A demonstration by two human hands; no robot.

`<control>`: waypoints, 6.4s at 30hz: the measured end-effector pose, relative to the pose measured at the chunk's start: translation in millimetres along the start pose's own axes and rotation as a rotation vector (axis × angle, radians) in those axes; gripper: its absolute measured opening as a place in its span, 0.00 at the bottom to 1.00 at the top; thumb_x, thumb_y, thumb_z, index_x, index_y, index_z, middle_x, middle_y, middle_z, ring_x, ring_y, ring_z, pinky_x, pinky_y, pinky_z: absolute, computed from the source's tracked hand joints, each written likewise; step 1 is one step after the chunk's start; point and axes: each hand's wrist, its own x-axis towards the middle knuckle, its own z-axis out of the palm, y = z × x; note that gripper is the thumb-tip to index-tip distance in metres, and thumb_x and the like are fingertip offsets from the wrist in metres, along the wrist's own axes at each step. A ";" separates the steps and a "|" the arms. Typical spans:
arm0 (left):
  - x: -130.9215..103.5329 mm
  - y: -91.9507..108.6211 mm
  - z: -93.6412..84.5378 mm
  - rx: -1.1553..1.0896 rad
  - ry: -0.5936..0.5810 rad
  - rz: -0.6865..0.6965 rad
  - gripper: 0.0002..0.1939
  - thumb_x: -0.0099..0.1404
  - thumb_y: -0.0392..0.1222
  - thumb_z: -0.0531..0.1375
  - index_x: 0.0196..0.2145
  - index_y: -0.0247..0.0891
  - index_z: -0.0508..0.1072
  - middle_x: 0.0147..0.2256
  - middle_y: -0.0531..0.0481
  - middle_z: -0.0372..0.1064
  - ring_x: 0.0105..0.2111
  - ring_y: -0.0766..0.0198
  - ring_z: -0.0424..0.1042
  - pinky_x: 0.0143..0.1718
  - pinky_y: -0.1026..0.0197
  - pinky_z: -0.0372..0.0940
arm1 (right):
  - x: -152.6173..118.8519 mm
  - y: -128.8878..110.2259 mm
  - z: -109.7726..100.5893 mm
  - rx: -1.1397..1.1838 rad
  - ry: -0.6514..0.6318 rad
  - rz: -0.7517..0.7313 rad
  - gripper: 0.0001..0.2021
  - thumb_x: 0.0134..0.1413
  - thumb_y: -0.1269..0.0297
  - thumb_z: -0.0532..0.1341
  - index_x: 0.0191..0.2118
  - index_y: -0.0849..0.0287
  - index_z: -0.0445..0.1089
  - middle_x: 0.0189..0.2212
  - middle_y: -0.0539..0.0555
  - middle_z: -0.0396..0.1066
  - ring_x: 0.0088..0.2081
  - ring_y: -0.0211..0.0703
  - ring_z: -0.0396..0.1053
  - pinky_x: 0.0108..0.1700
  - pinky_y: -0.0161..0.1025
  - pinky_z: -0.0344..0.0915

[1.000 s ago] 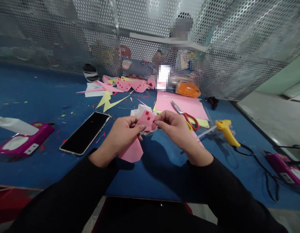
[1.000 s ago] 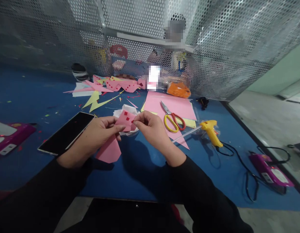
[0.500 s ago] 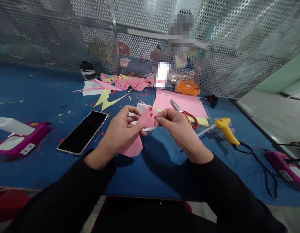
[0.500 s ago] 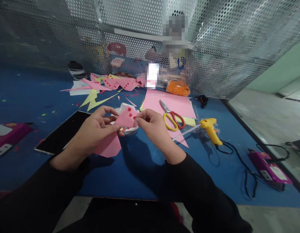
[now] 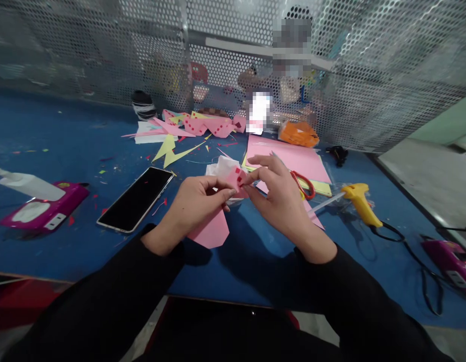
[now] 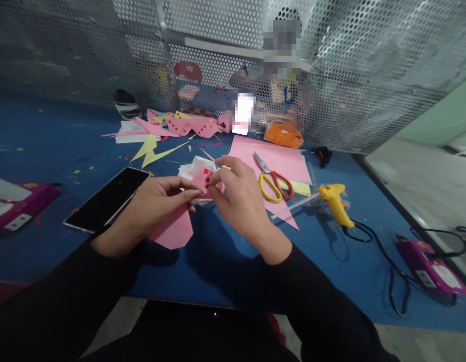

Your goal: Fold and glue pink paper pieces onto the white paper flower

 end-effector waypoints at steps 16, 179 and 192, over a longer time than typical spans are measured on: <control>0.3 0.4 -0.2 0.141 -0.019 0.091 0.07 0.60 0.44 0.63 0.31 0.38 0.79 0.23 0.53 0.75 0.24 0.64 0.74 0.31 0.63 0.66 | -2.4 -2.1 2.5 -0.052 -0.059 -0.073 0.07 0.57 0.74 0.60 0.36 0.53 0.70 0.50 0.57 0.73 0.63 0.54 0.63 0.63 0.58 0.57; -0.4 -0.5 -3.0 -0.155 -0.036 -0.164 0.16 0.58 0.54 0.68 0.30 0.37 0.81 0.29 0.45 0.79 0.24 0.66 0.72 0.25 0.65 0.64 | 5.4 -1.6 -3.8 0.658 0.004 0.592 0.15 0.54 0.52 0.66 0.40 0.58 0.71 0.29 0.49 0.74 0.33 0.39 0.72 0.36 0.40 0.68; -4.8 7.7 -7.7 0.044 0.259 0.168 0.14 0.64 0.53 0.64 0.38 0.41 0.80 0.38 0.51 0.79 0.37 0.64 0.74 0.42 0.64 0.67 | 8.8 3.8 -17.1 0.661 0.050 0.528 0.10 0.51 0.61 0.67 0.39 0.56 0.74 0.19 0.42 0.60 0.21 0.33 0.59 0.25 0.36 0.55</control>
